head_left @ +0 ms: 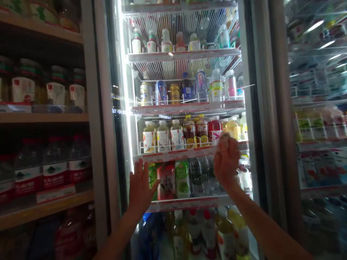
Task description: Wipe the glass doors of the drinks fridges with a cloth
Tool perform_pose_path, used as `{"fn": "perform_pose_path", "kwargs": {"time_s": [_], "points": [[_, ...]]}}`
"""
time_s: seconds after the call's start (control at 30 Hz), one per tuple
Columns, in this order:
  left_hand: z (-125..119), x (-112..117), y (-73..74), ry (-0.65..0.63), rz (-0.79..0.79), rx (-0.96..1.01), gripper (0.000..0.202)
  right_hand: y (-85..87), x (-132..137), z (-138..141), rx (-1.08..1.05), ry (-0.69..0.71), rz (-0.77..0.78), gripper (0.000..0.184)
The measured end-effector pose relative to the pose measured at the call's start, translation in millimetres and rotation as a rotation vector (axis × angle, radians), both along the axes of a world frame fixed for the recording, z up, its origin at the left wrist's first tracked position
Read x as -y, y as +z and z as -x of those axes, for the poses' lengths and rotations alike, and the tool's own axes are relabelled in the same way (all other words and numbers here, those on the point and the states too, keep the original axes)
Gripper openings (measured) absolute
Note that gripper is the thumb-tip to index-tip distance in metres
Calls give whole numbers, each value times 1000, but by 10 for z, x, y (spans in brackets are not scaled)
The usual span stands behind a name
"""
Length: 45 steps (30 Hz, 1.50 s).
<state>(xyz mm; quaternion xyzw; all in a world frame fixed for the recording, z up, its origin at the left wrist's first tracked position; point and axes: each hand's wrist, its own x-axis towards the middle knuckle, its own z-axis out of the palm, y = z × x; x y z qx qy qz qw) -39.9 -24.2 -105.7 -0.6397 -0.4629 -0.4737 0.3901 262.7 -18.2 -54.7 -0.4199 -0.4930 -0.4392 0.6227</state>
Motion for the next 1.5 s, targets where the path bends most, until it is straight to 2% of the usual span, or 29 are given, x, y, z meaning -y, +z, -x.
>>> {"fn": "perform_pose_path", "kwargs": {"time_s": [0.13,0.2,0.27,0.4,0.47,0.53,0.67,0.73,0.77,0.83,0.93,1.0,1.07,1.23,1.3,1.37,1.4,1.5], "points": [[3,38,24,21,-5,-11,79,-145,13,938,394,89,80,54],[64,60,49,36,-1,1,75,-188,13,1071,515,126,80,51],[170,71,77,60,-2,64,74,-176,3,887,476,130,57,50],[377,55,108,66,23,163,80,9,-49,288,128,61,-26,52],[415,48,110,55,47,171,81,74,-70,304,22,64,-42,54],[422,52,109,49,56,177,80,50,-66,615,56,109,-2,56],[490,65,107,41,39,109,76,-121,-19,1529,425,207,109,54],[560,57,107,46,16,78,75,-163,-8,1735,552,218,122,51],[592,52,105,55,6,80,75,-165,-8,1724,569,216,112,51],[628,44,95,75,0,105,77,-125,-19,1512,507,196,72,53],[610,49,79,87,20,132,79,21,-55,1059,282,147,12,56],[582,63,79,87,39,141,77,104,-74,952,177,129,13,58],[580,84,87,85,49,144,76,106,-70,1105,203,145,31,56],[839,129,137,7,5,89,70,-96,-25,2109,598,245,92,44],[1002,135,183,-9,-13,101,74,-114,-22,2390,689,276,88,40],[1121,141,235,4,-9,116,80,-66,-19,2430,749,279,69,39],[1150,146,260,15,2,119,82,-23,-16,2349,757,264,70,42],[1100,163,328,33,25,112,82,161,-9,1790,621,172,101,57]]}}
